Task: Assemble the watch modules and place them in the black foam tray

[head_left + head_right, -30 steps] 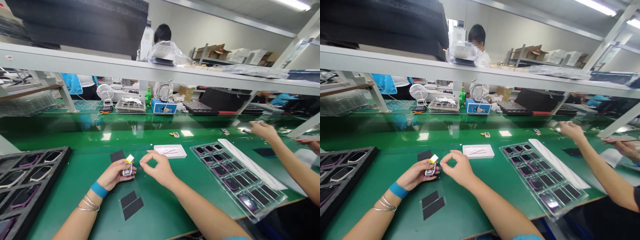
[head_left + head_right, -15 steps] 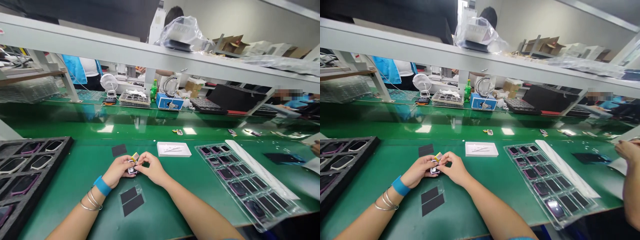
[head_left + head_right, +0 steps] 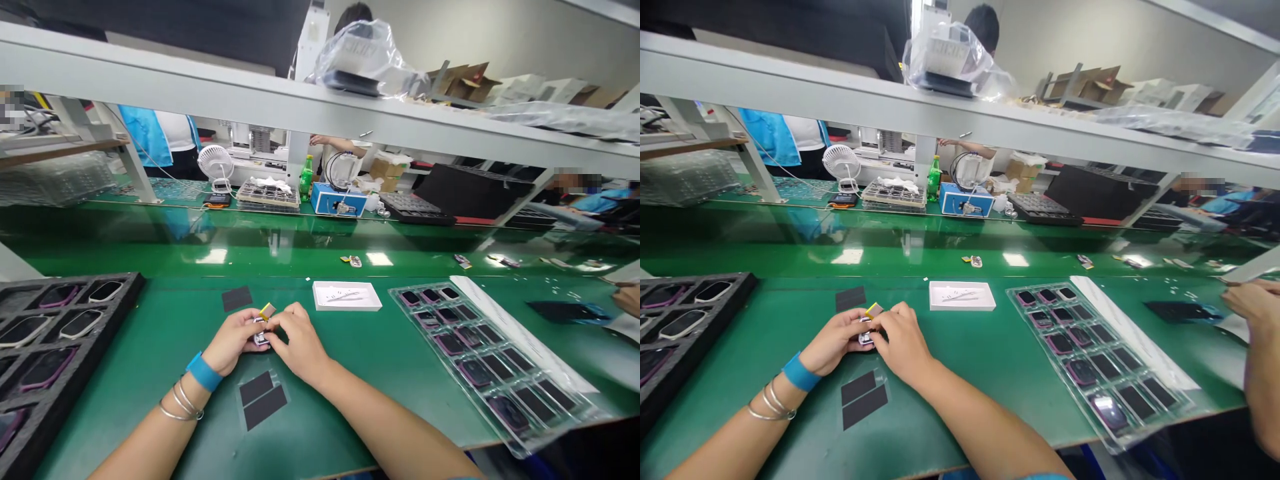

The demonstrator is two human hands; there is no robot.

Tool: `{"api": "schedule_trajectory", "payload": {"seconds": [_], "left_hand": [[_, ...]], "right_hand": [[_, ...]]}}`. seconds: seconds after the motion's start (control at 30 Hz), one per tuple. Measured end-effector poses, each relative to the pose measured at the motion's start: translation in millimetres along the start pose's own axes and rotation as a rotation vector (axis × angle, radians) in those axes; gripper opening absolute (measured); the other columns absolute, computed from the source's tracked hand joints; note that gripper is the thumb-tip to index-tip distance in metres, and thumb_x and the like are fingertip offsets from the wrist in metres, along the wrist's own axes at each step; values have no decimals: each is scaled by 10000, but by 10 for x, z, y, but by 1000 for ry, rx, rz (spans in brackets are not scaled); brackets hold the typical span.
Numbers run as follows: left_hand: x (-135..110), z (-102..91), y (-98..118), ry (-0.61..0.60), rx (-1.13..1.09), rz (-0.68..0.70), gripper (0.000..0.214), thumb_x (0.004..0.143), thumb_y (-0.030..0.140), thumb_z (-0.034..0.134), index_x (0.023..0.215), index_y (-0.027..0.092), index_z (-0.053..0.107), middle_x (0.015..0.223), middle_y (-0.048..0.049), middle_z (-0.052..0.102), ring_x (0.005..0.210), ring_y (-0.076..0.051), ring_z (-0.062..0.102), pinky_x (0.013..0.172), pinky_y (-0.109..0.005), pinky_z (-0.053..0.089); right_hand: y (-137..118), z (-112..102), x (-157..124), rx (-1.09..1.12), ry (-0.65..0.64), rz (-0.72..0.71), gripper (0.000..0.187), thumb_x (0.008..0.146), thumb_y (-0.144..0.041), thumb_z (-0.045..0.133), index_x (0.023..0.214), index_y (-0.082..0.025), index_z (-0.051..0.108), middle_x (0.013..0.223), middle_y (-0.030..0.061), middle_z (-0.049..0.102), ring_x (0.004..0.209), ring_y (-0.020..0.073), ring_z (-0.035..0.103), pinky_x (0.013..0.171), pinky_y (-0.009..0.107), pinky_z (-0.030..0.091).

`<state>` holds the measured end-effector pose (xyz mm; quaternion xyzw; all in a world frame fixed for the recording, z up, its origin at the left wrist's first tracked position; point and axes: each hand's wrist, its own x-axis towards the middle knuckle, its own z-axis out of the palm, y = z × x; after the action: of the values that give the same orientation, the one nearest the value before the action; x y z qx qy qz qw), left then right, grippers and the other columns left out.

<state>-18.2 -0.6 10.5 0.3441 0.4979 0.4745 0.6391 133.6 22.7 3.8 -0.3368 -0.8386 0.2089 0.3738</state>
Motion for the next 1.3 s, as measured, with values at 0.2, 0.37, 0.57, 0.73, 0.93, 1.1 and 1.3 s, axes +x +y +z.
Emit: {"api": "schedule_trajectory", "payload": {"seconds": [0.2, 0.37, 0.57, 0.73, 0.93, 1.1, 1.3], "left_hand": [[-17, 17, -6, -40, 74, 4, 325, 614, 295, 747, 861, 131, 614, 706, -55, 663, 624, -169, 624, 512, -260, 533], [-19, 2, 9, -120, 25, -23, 291, 650, 247, 721, 896, 132, 617, 828, -81, 675, 713, -177, 636, 637, -303, 547], [-9, 17, 0, -144, 20, 4, 328, 591, 189, 764, 881, 143, 619, 768, -47, 660, 734, -174, 636, 670, -289, 530], [4, 51, -16, -55, -5, -31, 199, 653, 191, 699, 830, 134, 628, 699, -43, 651, 661, -163, 631, 597, -268, 536], [19, -11, 7, -59, -323, -88, 235, 707, 100, 581, 929, 125, 655, 838, -71, 683, 760, -158, 645, 761, -289, 533], [24, -14, -12, -43, -254, -5, 279, 696, 143, 689, 970, 148, 634, 834, -55, 676, 729, -134, 637, 733, -261, 527], [-1, 18, -25, -166, -124, 84, 393, 668, 216, 739, 1039, 151, 626, 954, -105, 683, 848, -189, 639, 768, -294, 501]], "right_hand": [[98, -76, 53, 289, 40, 236, 374, 676, -285, 706, 1016, -208, 572, 1025, 49, 557, 928, 175, 545, 827, 322, 446], [126, -80, 75, 386, 55, 272, 90, 806, -252, 569, 813, -195, 638, 796, 7, 637, 780, 141, 588, 758, 276, 453], [67, -87, 62, 208, 101, 171, 76, 804, -211, 584, 806, -211, 660, 779, 4, 657, 781, 147, 576, 757, 280, 435], [24, -43, 38, 8, 94, 41, 102, 839, -222, 562, 845, -231, 663, 797, 5, 690, 766, 153, 581, 856, 346, 396], [10, -11, 0, -297, 29, -242, 222, 892, -149, 453, 978, -247, 632, 932, 23, 691, 809, 163, 550, 1027, 486, 222], [57, -2, 8, -195, 32, -220, 152, 849, -153, 537, 875, -255, 648, 958, 19, 658, 867, 161, 537, 975, 453, 321], [184, 0, 34, 412, 38, 235, 417, 597, -117, 727, 964, -214, 553, 1078, 50, 533, 994, 174, 540, 844, 343, 479]]}}
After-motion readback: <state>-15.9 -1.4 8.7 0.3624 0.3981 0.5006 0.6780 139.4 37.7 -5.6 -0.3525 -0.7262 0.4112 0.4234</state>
